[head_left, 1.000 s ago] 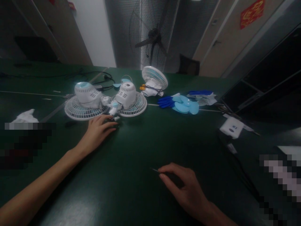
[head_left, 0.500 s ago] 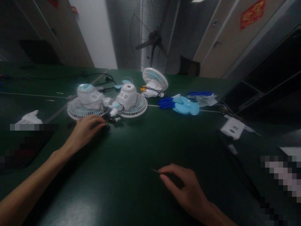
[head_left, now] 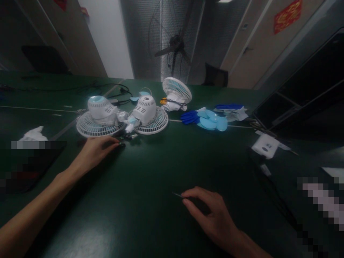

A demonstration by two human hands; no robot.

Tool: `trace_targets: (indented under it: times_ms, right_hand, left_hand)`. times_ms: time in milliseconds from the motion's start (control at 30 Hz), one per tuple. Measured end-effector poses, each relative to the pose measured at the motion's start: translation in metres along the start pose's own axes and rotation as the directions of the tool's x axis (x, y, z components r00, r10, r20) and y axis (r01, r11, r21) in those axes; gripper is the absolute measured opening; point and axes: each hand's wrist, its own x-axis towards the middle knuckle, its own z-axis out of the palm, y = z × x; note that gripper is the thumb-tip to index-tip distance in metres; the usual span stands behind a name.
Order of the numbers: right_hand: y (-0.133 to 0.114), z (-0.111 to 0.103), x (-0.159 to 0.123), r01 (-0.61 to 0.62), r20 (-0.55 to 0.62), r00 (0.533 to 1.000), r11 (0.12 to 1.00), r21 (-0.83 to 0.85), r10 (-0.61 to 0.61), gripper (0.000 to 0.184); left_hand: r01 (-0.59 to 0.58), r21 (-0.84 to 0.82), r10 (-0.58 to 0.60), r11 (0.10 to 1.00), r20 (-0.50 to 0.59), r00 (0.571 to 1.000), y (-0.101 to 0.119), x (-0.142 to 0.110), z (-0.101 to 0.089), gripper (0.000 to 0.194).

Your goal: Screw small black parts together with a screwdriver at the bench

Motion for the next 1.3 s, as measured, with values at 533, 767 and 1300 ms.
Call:
trace_targets:
  times_ms: [533,767,1300]
  right_hand:
    - [0.0,0.0,0.0,-0.002,0.004,1.0,1.0,0.026,0.002,0.012]
    - [-0.001,-0.001,0.001,-0.007,0.008,1.0,1.0,0.03,0.007,0.011]
    - [-0.006,0.0,0.002,0.039,0.004,0.999,0.999,0.01,-0.039,0.014]
  left_hand:
    - [-0.045,0.052,0.045,0.998,0.018,0.999,-0.001,0.002,-0.002,0.038]
    - [-0.011,0.054,0.01,0.998,0.017,1.0,0.001,-0.001,-0.002,0.042]
    - [-0.115,-0.498,0.307,0.859,0.323,0.895,0.14,-0.041,0.064,0.023]
